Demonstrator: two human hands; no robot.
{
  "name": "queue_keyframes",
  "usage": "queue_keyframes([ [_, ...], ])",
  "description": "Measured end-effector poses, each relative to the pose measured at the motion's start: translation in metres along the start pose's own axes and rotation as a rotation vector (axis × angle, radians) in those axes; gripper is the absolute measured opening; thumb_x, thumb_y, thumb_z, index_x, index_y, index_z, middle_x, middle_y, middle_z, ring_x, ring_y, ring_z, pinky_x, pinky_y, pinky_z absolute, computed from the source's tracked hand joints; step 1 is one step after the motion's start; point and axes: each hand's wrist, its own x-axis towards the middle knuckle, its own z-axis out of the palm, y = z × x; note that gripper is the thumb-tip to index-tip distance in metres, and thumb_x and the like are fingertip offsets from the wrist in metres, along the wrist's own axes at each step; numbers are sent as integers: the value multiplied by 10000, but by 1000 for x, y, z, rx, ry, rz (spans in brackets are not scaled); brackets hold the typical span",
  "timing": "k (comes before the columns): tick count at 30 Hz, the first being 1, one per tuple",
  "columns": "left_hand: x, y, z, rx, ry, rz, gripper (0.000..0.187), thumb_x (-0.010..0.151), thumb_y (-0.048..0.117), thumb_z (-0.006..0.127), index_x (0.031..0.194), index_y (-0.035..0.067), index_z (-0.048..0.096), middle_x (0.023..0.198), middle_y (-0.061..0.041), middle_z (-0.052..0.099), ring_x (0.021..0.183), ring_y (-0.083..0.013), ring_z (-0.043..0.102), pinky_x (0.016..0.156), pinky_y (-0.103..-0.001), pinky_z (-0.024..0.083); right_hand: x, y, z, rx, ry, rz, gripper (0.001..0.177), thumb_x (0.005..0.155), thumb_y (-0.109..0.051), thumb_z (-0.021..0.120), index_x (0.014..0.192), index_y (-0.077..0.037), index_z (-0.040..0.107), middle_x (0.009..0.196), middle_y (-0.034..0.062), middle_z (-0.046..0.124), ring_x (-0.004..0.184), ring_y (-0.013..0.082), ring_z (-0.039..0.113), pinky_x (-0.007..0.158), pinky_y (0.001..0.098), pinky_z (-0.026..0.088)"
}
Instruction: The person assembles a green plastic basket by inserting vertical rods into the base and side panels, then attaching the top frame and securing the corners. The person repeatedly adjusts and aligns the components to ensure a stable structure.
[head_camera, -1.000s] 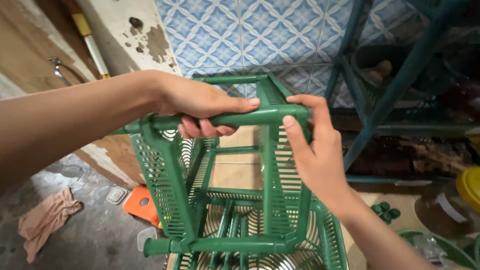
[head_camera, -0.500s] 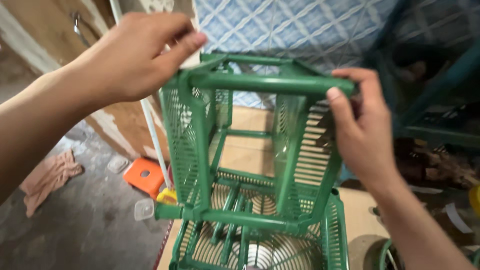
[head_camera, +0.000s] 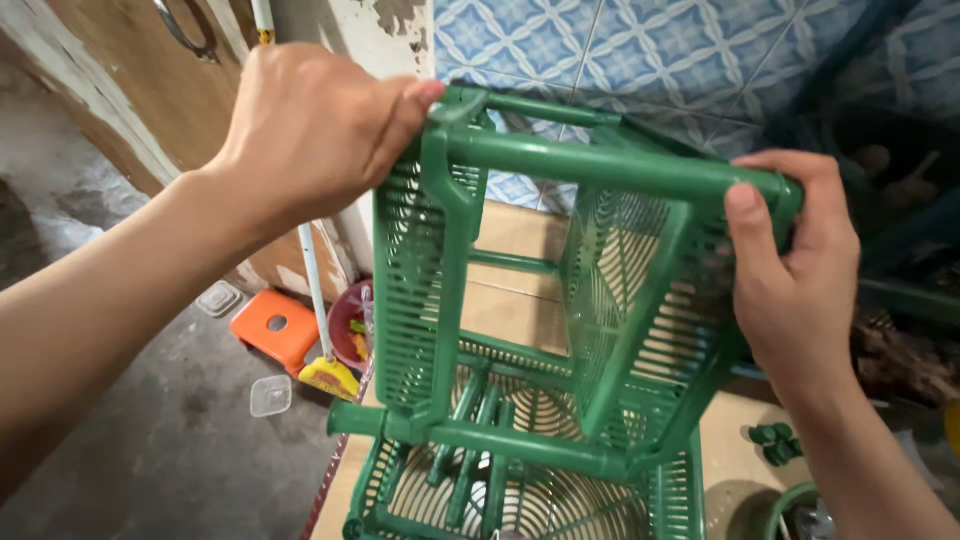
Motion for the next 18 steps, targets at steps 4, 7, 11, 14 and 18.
queue_keyframes([
  [4, -2, -1, 4, 20, -41, 66, 598, 1179, 385, 527, 634, 154, 612, 545, -102, 541, 524, -364, 544, 519, -490, 410, -6, 2, 0, 17, 12, 9, 296, 1162, -306, 591, 1267, -31, 562, 1012, 2, 585, 904, 63, 536, 811, 236, 446],
  [7, 1, -2, 7, -80, -21, 43, 525, 1096, 322, 537, 617, 125, 624, 466, -119, 518, 436, -382, 514, 448, -501, 390, -6, 5, -5, 9, 6, 96, 325, 1130, -338, 597, 1250, -38, 566, 938, -3, 575, 830, 61, 515, 747, 226, 426],
  [11, 7, -9, 5, -13, -11, 79, 622, 1198, 353, 519, 607, 161, 545, 514, -86, 497, 489, -351, 502, 509, -483, 389, 1, 1, -2, -9, 13, 102, 331, 1134, -336, 611, 1252, -29, 571, 938, -9, 586, 829, 61, 523, 747, 220, 429],
  [14, 9, -10, 2, -27, -38, 83, 634, 1178, 340, 512, 576, 142, 530, 480, -91, 477, 449, -353, 480, 493, -483, 387, 2, 1, -3, -48, 17, 79, 321, 1157, -325, 619, 1264, -25, 577, 950, -1, 596, 844, 65, 538, 763, 228, 440],
  [18, 16, -9, 0, -14, -48, 86, 636, 1187, 344, 494, 584, 146, 539, 477, -85, 459, 433, -342, 468, 488, -474, 384, 7, 3, -4, -67, 22, 51, 311, 1175, -328, 618, 1230, -25, 578, 954, 8, 609, 827, 60, 548, 750, 219, 448],
])
